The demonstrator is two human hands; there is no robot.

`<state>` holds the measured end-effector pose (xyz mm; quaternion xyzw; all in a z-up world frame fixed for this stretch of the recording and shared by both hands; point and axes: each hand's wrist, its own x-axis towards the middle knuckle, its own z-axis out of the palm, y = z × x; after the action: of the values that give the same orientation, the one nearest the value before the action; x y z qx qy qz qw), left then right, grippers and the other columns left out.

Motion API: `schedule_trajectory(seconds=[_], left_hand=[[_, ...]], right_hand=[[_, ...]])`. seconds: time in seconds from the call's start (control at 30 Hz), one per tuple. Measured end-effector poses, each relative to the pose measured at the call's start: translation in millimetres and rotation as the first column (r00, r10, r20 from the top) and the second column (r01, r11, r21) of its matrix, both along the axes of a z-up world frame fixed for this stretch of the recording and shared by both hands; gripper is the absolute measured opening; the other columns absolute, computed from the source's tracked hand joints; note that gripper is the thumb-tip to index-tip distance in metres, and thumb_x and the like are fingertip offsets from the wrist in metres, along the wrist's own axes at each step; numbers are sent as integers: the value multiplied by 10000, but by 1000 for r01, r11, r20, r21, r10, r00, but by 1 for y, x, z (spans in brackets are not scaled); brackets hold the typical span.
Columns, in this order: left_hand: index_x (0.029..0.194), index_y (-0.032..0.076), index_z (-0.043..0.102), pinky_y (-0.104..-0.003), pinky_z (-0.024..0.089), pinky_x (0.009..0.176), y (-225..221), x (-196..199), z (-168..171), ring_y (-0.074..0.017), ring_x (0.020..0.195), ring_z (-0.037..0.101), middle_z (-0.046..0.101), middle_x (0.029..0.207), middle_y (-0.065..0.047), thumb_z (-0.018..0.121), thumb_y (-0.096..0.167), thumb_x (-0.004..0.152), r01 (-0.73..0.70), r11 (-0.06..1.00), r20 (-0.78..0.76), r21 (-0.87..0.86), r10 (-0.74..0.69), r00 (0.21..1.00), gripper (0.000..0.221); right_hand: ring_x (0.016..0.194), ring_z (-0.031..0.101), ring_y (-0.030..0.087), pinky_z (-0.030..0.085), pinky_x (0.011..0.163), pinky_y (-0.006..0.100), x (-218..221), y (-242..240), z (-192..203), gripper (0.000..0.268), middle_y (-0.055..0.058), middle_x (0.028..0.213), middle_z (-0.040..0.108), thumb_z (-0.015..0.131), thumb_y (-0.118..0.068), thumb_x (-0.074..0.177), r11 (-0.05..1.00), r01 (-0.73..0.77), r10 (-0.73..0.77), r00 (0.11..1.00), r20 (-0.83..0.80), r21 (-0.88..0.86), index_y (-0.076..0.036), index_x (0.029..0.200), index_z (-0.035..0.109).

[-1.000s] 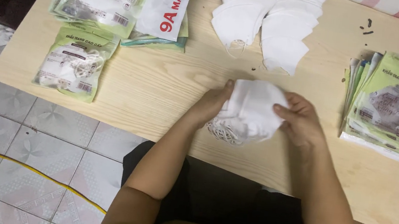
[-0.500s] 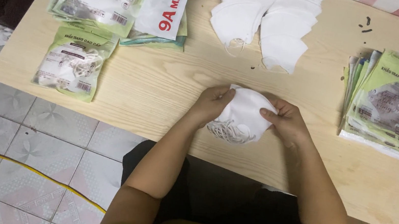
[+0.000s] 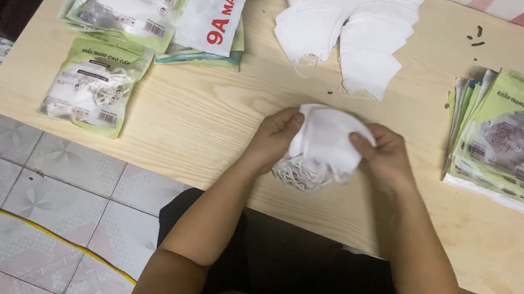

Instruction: Packaging stacks of white face masks into plastic bags

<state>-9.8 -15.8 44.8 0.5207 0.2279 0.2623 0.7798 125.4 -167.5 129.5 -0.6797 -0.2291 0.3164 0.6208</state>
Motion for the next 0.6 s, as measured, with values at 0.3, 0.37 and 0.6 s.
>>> schedule_trajectory(seconds=[0.3,0.37,0.6], left_hand=[[1278,41,706,-374,579,916,7,-1,-3,-166,1061,662,739,1150,-184,588,190,1062,4,991,-115,136,12,993,288],[1259,33,699,-403,569,926,9,-5,10,-192,1043,663,738,1107,-179,539,194,1081,-9,985,-122,173,31,992,288],[1217,9,630,-503,523,960,4,-14,20,-303,1074,650,692,1034,-216,451,203,1093,32,941,-230,337,50,972,291]], right_hand=[[965,685,310,565,806,450,69,38,-16,500,241,1051,716,809,-61,846,935,-222,309,895,323,-278,-14,1324,672],[1025,678,316,559,834,460,106,57,-29,496,194,1113,687,837,-174,884,929,-13,182,886,426,-370,-78,1337,659],[1257,576,513,474,1038,630,172,96,-81,1019,363,1323,591,943,-208,829,787,401,-10,769,640,-469,-7,1576,279]])
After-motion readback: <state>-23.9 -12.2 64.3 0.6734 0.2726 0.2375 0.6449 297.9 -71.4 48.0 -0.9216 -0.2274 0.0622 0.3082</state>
